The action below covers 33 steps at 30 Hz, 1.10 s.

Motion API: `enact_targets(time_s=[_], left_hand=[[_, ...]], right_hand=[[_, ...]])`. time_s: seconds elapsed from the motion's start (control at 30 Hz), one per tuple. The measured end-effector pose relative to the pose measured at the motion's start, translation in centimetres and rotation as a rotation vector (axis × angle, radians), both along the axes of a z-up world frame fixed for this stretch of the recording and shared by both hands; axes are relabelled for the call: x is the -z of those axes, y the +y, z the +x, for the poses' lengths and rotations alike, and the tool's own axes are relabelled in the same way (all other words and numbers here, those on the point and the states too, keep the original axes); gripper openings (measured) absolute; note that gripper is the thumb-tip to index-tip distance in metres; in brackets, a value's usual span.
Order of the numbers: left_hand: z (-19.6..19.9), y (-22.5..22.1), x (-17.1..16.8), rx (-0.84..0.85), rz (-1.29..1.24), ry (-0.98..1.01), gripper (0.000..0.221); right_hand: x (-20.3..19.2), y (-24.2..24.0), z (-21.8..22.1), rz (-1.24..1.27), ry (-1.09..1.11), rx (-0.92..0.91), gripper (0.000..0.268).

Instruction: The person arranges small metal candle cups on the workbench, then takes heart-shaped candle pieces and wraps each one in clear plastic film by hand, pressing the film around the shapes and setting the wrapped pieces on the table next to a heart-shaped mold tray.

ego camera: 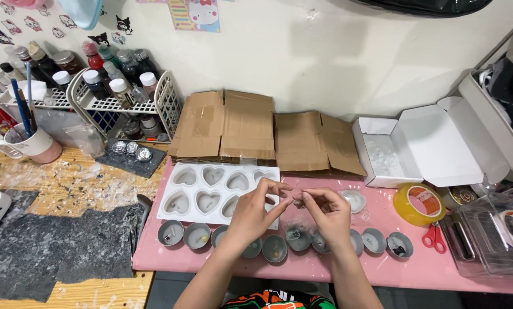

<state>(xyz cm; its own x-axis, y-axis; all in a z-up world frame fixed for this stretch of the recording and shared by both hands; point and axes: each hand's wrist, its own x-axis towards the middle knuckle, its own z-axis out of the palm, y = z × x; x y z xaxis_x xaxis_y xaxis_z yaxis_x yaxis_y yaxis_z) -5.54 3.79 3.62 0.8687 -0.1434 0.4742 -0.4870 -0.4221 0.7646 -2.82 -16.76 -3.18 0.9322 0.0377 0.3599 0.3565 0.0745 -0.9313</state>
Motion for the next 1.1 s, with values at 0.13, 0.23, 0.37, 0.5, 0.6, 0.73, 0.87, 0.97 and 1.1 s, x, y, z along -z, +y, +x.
enact_targets(time_s=[0.13, 0.23, 0.37, 0.5, 0.6, 0.73, 0.87, 0.97, 1.1], left_hand=[[-0.3, 0.6, 1.6, 0.073, -0.067, 0.089, 0.026], [-0.8, 0.9, 1.4, 0.145, -0.092, 0.090, 0.015], [-1.5, 0.7, 0.3, 0.148, 0.002, -0.019, 0.021], [-1.3, 0.7, 2.1, 0.139, 0.030, -0.055, 0.022], [-1.1, 0.6, 2.4, 0.130, 0.021, -0.013, 0.018], [-0.6, 0.6, 2.4, 0.129, -0.020, 0.056, 0.020], [0.0, 0.7, 2.3, 0.058, -0.104, 0.154, 0.035], [0.4, 1.8, 2.7, -0.020, -0.123, 0.108, 0.039], [0.7, 4.0, 4.7, -0.160, 0.092, 0.127, 0.031]], right_hand=[[-0.1, 0.5, 0.0, 0.133, 0.093, -0.029, 0.010], [1.1, 0.0, 0.3, 0.088, 0.153, -0.088, 0.016], [0.5, 0.5, -0.1, 0.139, 0.086, -0.064, 0.009], [0.6, 0.9, -0.4, 0.176, 0.082, -0.008, 0.008], [1.8, 0.2, 0.1, 0.060, 0.086, 0.034, 0.009], [0.3, -1.6, 0.4, -0.040, 0.143, -0.134, 0.026], [1.2, -4.0, 2.2, -0.197, 0.207, -0.235, 0.049], [2.3, -5.5, 5.1, -0.280, 0.282, -0.081, 0.052], [2.8, -7.1, 7.6, -0.724, 0.357, 0.140, 0.062]])
